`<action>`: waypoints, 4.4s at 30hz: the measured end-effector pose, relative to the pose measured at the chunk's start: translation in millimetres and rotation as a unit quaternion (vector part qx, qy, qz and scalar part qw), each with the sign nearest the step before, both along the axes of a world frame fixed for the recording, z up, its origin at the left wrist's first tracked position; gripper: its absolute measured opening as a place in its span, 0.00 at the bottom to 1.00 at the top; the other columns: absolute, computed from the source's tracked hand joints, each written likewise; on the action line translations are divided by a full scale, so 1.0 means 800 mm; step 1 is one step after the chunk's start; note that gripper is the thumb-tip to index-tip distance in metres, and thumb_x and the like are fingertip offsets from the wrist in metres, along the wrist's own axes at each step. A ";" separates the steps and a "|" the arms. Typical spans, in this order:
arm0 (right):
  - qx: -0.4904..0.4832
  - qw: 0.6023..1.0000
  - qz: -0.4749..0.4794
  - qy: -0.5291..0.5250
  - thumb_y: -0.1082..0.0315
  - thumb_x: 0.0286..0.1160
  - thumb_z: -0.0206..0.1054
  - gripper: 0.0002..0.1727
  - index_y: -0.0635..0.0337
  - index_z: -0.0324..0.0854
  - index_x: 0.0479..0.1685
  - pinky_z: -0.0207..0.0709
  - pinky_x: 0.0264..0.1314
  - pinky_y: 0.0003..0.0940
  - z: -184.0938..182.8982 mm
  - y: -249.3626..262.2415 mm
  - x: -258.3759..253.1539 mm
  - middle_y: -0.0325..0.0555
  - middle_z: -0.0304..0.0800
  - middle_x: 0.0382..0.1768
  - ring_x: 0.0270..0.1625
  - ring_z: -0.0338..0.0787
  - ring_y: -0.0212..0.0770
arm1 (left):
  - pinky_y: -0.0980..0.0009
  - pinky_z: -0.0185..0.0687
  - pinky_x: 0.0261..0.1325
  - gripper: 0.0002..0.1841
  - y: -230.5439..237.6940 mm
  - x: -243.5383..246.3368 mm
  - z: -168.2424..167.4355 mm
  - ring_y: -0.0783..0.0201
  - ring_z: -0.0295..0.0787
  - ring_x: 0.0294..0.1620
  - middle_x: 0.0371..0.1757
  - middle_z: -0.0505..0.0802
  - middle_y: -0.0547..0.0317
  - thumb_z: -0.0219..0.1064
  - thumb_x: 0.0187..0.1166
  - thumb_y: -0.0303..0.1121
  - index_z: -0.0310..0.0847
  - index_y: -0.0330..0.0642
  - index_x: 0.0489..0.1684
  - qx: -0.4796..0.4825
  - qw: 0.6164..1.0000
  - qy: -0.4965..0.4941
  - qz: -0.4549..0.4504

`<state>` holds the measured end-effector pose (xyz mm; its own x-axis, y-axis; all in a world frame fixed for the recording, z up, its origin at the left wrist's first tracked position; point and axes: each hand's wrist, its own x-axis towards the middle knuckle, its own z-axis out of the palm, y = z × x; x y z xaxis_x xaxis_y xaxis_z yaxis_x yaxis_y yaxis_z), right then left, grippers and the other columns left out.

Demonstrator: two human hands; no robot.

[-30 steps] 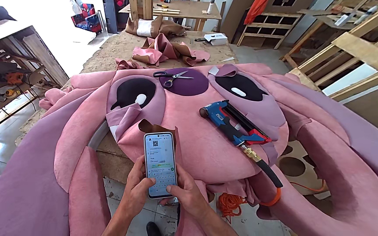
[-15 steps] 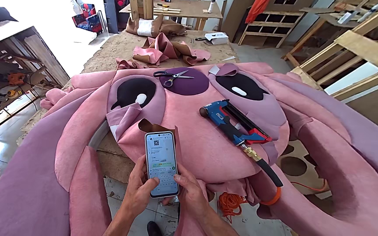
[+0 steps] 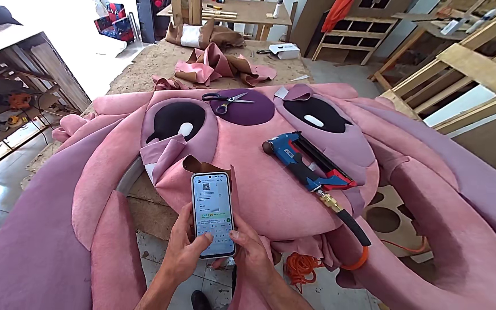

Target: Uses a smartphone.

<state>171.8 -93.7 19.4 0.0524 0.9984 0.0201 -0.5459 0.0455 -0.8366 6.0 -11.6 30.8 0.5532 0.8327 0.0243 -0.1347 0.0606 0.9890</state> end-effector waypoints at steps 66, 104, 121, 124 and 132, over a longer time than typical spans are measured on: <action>-0.024 0.999 -0.031 -0.020 0.78 0.69 0.55 0.30 0.64 0.67 0.76 0.93 0.33 0.48 0.008 -0.001 -0.002 0.60 0.91 0.57 0.50 0.96 0.53 | 0.59 0.92 0.59 0.30 0.013 -0.012 0.000 0.54 0.95 0.55 0.57 0.94 0.44 0.57 0.76 0.23 0.65 0.40 0.83 0.019 0.996 -0.050 -0.075; -0.035 0.998 -0.042 -0.025 0.76 0.75 0.52 0.26 0.59 0.75 0.74 0.93 0.33 0.45 0.003 0.001 -0.003 0.58 0.92 0.53 0.47 0.97 0.50 | 0.61 0.95 0.51 0.33 0.006 -0.008 0.001 0.56 0.96 0.50 0.53 0.96 0.49 0.64 0.65 0.26 0.70 0.42 0.77 0.001 1.000 0.008 -0.028; -0.033 0.998 -0.032 -0.036 0.76 0.74 0.53 0.27 0.59 0.74 0.75 0.93 0.35 0.45 0.005 0.001 -0.003 0.59 0.92 0.53 0.47 0.97 0.50 | 0.62 0.96 0.48 0.27 -0.003 0.003 0.002 0.55 0.97 0.47 0.50 0.96 0.49 0.66 0.68 0.25 0.74 0.41 0.73 0.016 0.999 0.006 0.035; -0.041 0.998 -0.031 -0.037 0.76 0.74 0.53 0.27 0.59 0.74 0.76 0.93 0.35 0.46 0.005 0.001 -0.003 0.59 0.91 0.54 0.48 0.96 0.51 | 0.62 0.95 0.48 0.27 -0.002 0.003 0.000 0.56 0.97 0.47 0.50 0.96 0.50 0.66 0.68 0.26 0.74 0.42 0.72 0.016 0.999 0.005 0.035; -0.042 0.998 -0.033 -0.036 0.76 0.73 0.53 0.27 0.60 0.74 0.74 0.93 0.35 0.46 0.005 0.001 -0.003 0.59 0.91 0.54 0.48 0.96 0.51 | 0.62 0.95 0.49 0.30 -0.001 -0.001 0.000 0.56 0.97 0.49 0.51 0.96 0.49 0.66 0.67 0.29 0.72 0.41 0.74 0.011 1.000 -0.001 0.016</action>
<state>169.2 -93.3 23.6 0.1196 0.9912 -0.0571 -0.4822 0.0077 -0.8760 4.9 -12.3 30.8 0.5265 0.8491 0.0436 -0.1388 0.0352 0.9897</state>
